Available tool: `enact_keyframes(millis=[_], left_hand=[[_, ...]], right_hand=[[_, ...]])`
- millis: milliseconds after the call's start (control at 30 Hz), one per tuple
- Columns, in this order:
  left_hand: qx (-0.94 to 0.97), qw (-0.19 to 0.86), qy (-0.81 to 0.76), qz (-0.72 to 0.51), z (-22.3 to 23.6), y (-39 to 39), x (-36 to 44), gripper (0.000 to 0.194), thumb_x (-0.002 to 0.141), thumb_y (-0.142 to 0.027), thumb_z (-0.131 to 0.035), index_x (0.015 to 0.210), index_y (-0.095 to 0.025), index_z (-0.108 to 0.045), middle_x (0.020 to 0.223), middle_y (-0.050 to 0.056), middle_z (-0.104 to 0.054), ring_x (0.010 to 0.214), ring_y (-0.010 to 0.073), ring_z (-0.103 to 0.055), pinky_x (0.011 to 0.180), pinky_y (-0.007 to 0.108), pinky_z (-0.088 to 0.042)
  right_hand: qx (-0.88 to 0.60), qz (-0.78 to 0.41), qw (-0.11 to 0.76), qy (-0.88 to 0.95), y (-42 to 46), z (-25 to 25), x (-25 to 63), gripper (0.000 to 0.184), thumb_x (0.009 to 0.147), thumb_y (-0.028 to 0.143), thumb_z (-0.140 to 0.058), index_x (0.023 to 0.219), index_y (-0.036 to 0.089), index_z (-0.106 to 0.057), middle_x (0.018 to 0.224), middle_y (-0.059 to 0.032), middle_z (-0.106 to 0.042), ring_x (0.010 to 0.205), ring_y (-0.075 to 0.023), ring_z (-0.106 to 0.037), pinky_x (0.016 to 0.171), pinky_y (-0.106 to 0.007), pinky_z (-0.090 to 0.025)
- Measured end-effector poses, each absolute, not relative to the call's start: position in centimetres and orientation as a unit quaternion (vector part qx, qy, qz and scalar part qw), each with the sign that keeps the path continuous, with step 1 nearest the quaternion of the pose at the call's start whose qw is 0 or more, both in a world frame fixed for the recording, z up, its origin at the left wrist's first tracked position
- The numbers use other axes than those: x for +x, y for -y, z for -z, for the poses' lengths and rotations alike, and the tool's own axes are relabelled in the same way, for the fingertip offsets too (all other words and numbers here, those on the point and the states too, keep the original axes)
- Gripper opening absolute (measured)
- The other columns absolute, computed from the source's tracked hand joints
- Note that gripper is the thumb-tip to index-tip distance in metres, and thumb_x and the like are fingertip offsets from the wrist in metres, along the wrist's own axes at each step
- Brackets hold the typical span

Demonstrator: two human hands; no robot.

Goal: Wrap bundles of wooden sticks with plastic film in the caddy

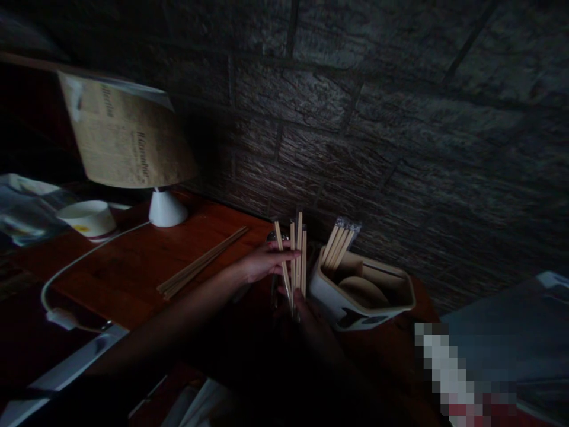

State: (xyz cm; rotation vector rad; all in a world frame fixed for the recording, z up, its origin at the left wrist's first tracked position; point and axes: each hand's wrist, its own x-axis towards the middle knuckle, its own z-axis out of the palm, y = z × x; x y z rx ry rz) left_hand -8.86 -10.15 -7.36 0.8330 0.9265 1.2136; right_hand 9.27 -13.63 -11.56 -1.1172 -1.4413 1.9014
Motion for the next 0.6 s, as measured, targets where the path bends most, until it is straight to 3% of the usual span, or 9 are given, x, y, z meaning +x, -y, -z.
enact_keyframes(millis=[267,500,600], left_hand=[[0.337,0.631,-0.419,-0.559,7.7,9.9,-8.8,0.038,0.065,-0.032,-0.085,0.093,-0.016,-0.067,0.076,-0.001,-0.07,0.061,0.009,-0.065,0.06,0.022,-0.055],[0.376,0.666,-0.429,-0.481,8.3,10.1,-8.9,0.036,0.058,-0.023,-0.088,0.088,-0.013,-0.07,0.085,0.003,-0.074,0.074,0.0122,-0.069,0.068,0.023,-0.054],[0.382,0.673,-0.431,-0.465,8.2,10.2,-9.1,0.039,0.057,-0.025,-0.089,0.088,-0.013,-0.07,0.085,0.004,-0.074,0.074,0.0128,-0.068,0.065,0.022,-0.053]], right_hand=[[-0.445,-0.673,0.242,0.539,13.7,11.0,9.3,0.071,0.082,0.073,-0.047,0.117,0.014,-0.066,0.084,-0.0087,-0.073,0.056,-0.0127,-0.06,0.054,-0.025,-0.047],[-0.459,-0.643,0.257,0.557,14.0,10.3,9.3,0.068,0.08,0.077,-0.045,0.088,0.014,-0.07,0.057,-0.0022,-0.06,0.049,-0.0126,-0.051,0.049,-0.025,-0.041],[-0.449,-0.643,0.261,0.563,14.0,10.3,9.4,0.069,0.078,0.078,-0.047,0.089,0.014,-0.07,0.061,-0.0038,-0.062,0.051,-0.0128,-0.052,0.05,-0.025,-0.041]])
